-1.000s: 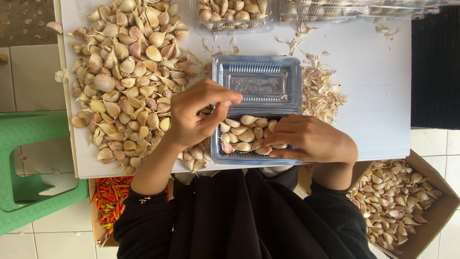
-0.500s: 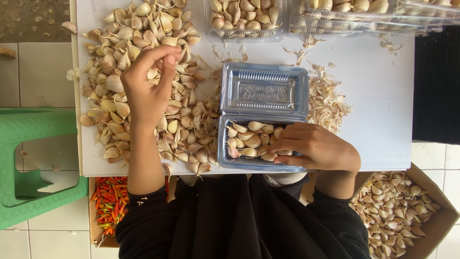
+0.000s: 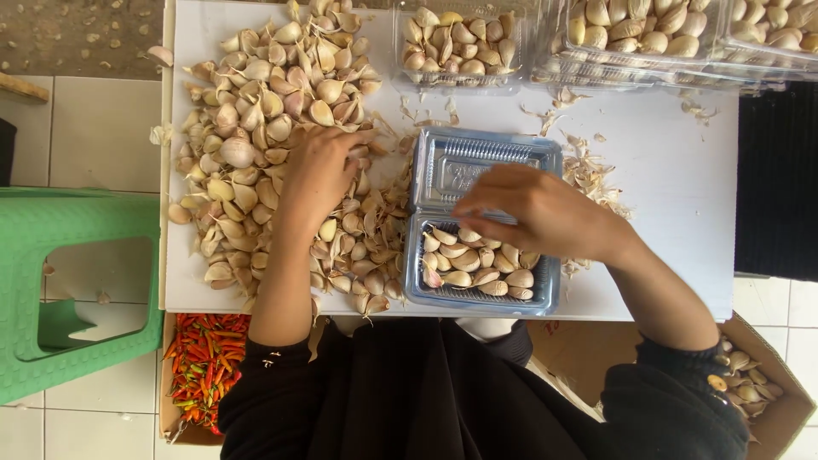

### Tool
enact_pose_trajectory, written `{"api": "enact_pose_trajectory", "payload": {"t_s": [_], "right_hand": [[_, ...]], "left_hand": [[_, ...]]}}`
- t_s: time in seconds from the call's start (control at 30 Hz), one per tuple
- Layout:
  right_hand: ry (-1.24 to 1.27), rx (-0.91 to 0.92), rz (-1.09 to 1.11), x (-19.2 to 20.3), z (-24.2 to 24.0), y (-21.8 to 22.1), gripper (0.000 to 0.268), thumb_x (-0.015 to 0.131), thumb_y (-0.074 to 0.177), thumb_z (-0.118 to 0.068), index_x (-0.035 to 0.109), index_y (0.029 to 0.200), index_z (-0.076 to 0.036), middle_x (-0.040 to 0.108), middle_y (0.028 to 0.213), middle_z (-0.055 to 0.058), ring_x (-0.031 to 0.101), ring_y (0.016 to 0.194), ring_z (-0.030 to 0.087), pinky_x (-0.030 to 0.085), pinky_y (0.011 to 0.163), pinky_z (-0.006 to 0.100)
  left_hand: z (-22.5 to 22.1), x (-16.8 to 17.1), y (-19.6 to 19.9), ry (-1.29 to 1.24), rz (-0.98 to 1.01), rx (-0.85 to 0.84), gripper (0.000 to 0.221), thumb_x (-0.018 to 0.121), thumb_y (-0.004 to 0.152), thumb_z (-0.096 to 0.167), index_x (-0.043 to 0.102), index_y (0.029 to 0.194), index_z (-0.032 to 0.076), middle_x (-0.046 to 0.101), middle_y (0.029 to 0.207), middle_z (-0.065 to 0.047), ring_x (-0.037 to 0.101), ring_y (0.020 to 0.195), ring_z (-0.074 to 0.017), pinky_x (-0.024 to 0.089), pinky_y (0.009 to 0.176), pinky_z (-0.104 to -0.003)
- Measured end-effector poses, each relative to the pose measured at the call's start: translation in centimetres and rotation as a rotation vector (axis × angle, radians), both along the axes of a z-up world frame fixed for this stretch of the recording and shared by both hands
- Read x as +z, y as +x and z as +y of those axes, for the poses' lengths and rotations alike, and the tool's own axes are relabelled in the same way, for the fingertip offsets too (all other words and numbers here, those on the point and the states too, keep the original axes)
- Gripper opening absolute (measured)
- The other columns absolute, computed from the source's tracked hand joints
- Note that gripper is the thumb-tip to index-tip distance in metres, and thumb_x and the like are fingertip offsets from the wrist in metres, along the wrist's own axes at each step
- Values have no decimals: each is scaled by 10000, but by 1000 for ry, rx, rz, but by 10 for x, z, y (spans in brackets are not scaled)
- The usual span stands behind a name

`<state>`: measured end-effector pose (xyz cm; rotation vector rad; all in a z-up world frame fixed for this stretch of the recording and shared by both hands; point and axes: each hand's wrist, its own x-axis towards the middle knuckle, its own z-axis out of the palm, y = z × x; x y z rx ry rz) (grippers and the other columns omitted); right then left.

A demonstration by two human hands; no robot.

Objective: Packing garlic cloves into plastic containers from a large pile

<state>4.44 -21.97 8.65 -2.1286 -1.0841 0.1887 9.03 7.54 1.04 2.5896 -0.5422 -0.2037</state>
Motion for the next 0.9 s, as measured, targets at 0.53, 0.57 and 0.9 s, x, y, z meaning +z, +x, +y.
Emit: {"api": "enact_pose_trajectory", "payload": {"t_s": [0.53,0.57,0.9], "right_hand": [[-671,-37,-137,-137,126,121,169,625,917,-153,709,1004,-35,724,879,146,724,864,352,582,776,488],[-654,-58,-98,-144,128,124,184,629,906,-148,678,1036,-26,717,870,154,727,850,374,586,748,515],[-598,-103,-183,-120,137,113,277,611,948,-120,593,1217,-56,720,1018,148,731,971,363,605,798,522]], "left_hand": [[1,-67,11,135,-64,47,227,812,790,63,682,972,28,681,863,-136,606,989,-293,590,778,-418],[0,-67,11,140,-55,56,230,825,784,86,677,955,45,697,870,-133,611,993,-297,583,795,-424],[0,-82,18,132,-16,106,219,831,840,271,662,824,133,726,825,-86,627,953,-261,540,857,-417]]}}
